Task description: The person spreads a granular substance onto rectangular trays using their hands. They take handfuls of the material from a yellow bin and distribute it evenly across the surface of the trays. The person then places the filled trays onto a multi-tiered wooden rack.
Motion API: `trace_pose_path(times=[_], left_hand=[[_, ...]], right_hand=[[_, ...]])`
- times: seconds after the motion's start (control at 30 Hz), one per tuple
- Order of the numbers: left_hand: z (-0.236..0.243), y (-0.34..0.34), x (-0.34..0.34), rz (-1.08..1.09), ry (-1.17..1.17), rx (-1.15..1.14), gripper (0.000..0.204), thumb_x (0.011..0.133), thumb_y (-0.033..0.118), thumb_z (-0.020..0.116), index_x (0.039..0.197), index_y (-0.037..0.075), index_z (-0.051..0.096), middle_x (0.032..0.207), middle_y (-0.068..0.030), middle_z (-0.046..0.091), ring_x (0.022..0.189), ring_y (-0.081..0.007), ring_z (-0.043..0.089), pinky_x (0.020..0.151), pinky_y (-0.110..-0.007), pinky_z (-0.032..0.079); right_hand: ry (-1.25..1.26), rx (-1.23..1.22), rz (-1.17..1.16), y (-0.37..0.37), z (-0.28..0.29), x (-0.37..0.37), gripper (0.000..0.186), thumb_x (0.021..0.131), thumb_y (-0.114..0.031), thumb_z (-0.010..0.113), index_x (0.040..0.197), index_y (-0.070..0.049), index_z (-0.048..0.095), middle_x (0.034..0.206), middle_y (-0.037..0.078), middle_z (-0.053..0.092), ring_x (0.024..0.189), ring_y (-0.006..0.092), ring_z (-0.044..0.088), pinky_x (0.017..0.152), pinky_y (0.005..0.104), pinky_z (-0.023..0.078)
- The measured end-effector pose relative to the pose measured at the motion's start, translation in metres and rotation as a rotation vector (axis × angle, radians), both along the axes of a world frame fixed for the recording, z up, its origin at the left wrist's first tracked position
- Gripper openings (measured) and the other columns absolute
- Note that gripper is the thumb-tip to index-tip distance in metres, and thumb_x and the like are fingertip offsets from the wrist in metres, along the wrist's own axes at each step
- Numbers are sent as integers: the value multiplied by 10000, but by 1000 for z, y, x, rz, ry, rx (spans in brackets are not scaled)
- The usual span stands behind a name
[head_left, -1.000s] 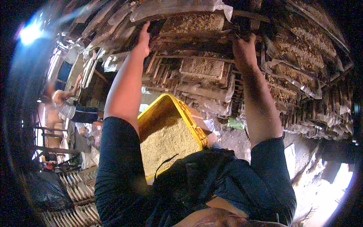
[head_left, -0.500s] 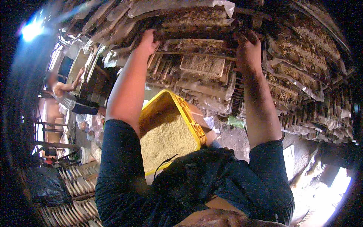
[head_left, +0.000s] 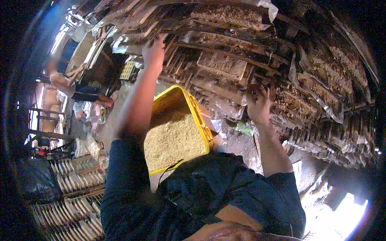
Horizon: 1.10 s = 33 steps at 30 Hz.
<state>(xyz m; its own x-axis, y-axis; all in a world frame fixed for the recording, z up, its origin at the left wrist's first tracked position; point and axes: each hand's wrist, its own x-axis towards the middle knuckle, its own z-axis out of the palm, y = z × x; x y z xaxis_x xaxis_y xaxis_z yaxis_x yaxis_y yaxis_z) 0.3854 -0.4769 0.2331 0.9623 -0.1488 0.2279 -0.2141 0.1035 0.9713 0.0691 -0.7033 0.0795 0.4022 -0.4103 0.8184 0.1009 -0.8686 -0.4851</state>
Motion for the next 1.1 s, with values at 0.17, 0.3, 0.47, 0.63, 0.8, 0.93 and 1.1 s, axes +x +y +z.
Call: trace_pose_path(times=[0.17,0.3,0.47,0.63,0.8,0.93,1.1], left_hand=[[-42,34,-66,211,-227,527,372,847,353,681,987,13,622,873,-77,605,843,-181,551,776,-337,442],[-112,42,-41,-71,-186,166,227,885,256,656,948,40,629,831,-16,597,769,-92,530,687,-255,432],[-100,52,-69,-140,20,-68,171,907,226,631,970,67,623,875,-1,614,790,-89,545,725,-246,431],[-6,71,-67,-199,-28,-271,208,897,219,634,1034,67,594,1029,-59,657,987,-138,600,855,-312,464],[33,65,-101,-242,-256,-121,305,915,233,589,1121,7,581,1042,-88,634,1058,-190,593,935,-336,467],[13,86,-114,-124,-522,112,205,919,189,601,1059,40,599,888,-9,600,807,-81,548,739,-227,446],[-19,136,-138,-142,-351,135,184,923,141,583,1071,33,578,998,-41,601,878,-115,559,774,-247,451]], right_hand=[[101,192,-228,-27,-22,24,188,868,-122,640,964,-32,505,949,107,517,869,213,491,761,346,421],[120,433,-223,-40,-20,57,332,855,-98,642,1111,-23,443,1098,129,467,1011,238,447,862,361,389],[-176,433,54,3,-16,24,536,840,-68,644,1295,-12,365,1285,157,405,1188,269,391,988,379,349],[-493,479,371,40,129,-4,324,923,-65,555,1231,6,485,1211,133,575,1046,239,592,920,331,461],[-561,1014,907,19,305,0,370,968,-308,519,1154,11,538,1108,166,615,977,324,631,840,466,540],[-73,282,329,27,335,-5,364,982,-272,479,1183,29,524,1114,171,617,1015,332,613,899,465,513],[-49,204,564,-35,333,26,330,963,-171,467,1169,82,521,1127,202,612,1051,340,595,957,444,494]])
